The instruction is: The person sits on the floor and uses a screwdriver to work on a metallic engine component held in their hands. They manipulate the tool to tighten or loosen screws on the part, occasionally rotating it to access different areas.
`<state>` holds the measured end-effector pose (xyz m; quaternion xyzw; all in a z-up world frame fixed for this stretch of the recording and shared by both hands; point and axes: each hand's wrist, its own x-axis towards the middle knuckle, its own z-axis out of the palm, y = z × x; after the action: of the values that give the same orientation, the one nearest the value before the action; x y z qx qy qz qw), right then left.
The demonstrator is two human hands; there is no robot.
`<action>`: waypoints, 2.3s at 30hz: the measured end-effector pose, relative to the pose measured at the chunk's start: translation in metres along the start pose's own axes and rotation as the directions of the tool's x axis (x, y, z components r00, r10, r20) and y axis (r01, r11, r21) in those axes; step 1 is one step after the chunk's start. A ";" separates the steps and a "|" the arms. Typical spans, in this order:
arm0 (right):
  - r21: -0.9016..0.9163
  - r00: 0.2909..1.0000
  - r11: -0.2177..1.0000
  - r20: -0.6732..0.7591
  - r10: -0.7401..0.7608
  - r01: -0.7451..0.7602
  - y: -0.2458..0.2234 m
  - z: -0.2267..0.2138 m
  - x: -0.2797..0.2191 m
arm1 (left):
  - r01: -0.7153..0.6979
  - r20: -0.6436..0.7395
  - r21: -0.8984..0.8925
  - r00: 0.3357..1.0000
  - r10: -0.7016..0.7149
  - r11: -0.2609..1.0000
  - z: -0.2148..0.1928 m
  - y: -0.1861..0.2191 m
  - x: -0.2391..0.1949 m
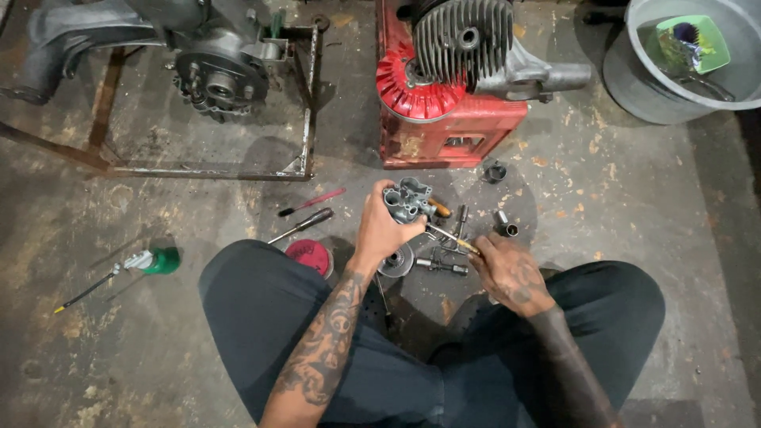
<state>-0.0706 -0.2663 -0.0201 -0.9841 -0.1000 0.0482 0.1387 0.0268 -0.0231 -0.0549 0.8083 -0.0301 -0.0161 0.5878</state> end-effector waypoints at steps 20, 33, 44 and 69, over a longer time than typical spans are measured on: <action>-0.051 0.999 0.998 -0.022 0.025 -0.026 0.012 0.018 -0.001 | -0.002 -0.010 0.027 1.000 0.002 1.000 0.000 0.010 -0.003; -0.132 0.997 0.991 -0.066 0.027 -0.035 0.004 0.006 0.003 | 0.033 -0.015 0.007 0.999 -0.033 0.999 0.007 0.001 -0.001; 0.372 0.966 0.928 -0.229 0.124 -0.030 0.018 0.033 0.004 | 0.175 0.031 -0.097 0.985 -0.172 0.980 0.006 0.005 -0.004; 0.940 0.920 0.254 0.124 0.373 -0.229 0.067 0.150 0.037 | -0.394 -0.044 0.030 0.918 0.395 0.919 0.040 -0.012 -0.022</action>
<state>-0.0404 -0.2817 -0.1855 -0.7182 0.1452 0.0618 0.6777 0.0028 -0.0554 -0.0789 0.7918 -0.1780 0.1230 0.5711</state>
